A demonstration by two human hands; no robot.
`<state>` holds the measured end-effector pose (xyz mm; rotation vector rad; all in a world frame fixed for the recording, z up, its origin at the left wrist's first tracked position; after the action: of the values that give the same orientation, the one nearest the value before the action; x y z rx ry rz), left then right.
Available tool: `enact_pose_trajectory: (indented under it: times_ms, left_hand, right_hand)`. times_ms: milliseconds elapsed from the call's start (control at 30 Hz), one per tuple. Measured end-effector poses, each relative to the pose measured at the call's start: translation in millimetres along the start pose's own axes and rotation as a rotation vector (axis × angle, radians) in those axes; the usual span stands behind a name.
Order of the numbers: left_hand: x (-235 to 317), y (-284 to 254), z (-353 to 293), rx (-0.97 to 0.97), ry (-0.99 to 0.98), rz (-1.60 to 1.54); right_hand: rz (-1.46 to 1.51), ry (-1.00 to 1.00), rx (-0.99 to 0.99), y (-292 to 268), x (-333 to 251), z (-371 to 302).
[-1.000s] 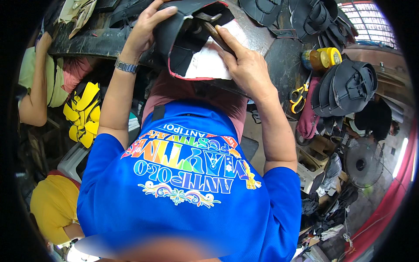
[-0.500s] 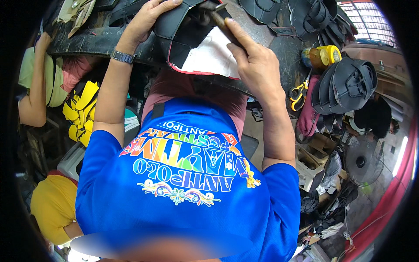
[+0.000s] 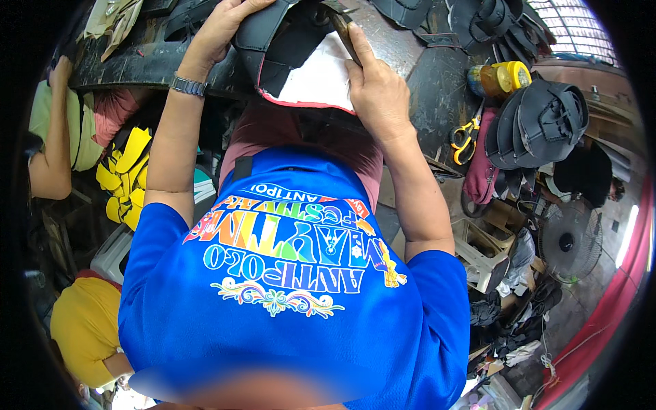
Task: The person assembles black slipper uppers by hand, attaching small black fabric pieces to the vamp area and repeatedly inspecting the fit and alignment. The person handles multiple slipper uppers one at a time, turning them over and adjusting the attached pieces.
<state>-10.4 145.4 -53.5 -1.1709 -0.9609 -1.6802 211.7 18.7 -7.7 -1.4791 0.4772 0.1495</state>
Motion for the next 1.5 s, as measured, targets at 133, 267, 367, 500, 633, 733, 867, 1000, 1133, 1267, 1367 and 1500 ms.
enact_pose_trajectory:
  times_ms: [133,267,367,500,633,733,867,1000,1133,1267,1367,1500]
  left_hand:
    - [2,2,1,-0.015,0.033,0.048]
    - [0,1,-3,0.052,-0.006,-0.063]
    - [1,1,-2,0.028,0.037,0.034]
    - [2,2,-4,0.034,0.035,0.003]
    - [5,4,-1,0.033,0.020,0.001]
    - [6,5,0,0.034,0.018,-0.004]
    - [4,3,-2,0.043,0.024,-0.038]
    - [1,0,-3,0.028,0.034,-0.009]
    - [1,-1,-1,0.028,0.037,0.009]
    - [1,1,-3,0.047,0.000,-0.029]
    - [4,3,-3,0.041,0.001,-0.033]
    - [8,2,-3,0.043,0.010,-0.009]
  right_hand:
    - [0.150,-0.001,0.244,-15,7,-5]
    - [0.135,0.029,-0.015,0,15,-24]
    - [0.205,0.037,0.031,-18,24,-32]
    - [0.599,-0.161,0.253,-37,14,-43]
    - [0.111,0.006,-0.055,0,8,-35]
    - [0.208,-0.073,-0.030,-15,11,-35]
    - [0.599,-0.225,0.115,-39,13,-37]
    - [0.436,-0.148,0.133,-16,8,-32]
    - [0.367,-0.058,0.056,-16,16,-23]
    - [0.613,-0.179,0.231,-35,10,-24]
    - [0.091,0.058,-0.031,0,9,-12]
    - [0.015,-0.009,0.015,-4,27,-10]
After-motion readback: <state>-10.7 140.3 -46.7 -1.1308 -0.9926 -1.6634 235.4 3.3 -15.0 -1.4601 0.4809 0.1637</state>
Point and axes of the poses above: each hand's wrist, its own z-axis towards the middle knuckle, its own y-axis out of the palm, x = y × z, the point moved 6 cm from there along z, towards the middle knuckle, and after that the axes turned 14 degrees about y, right-handed, at the moved point
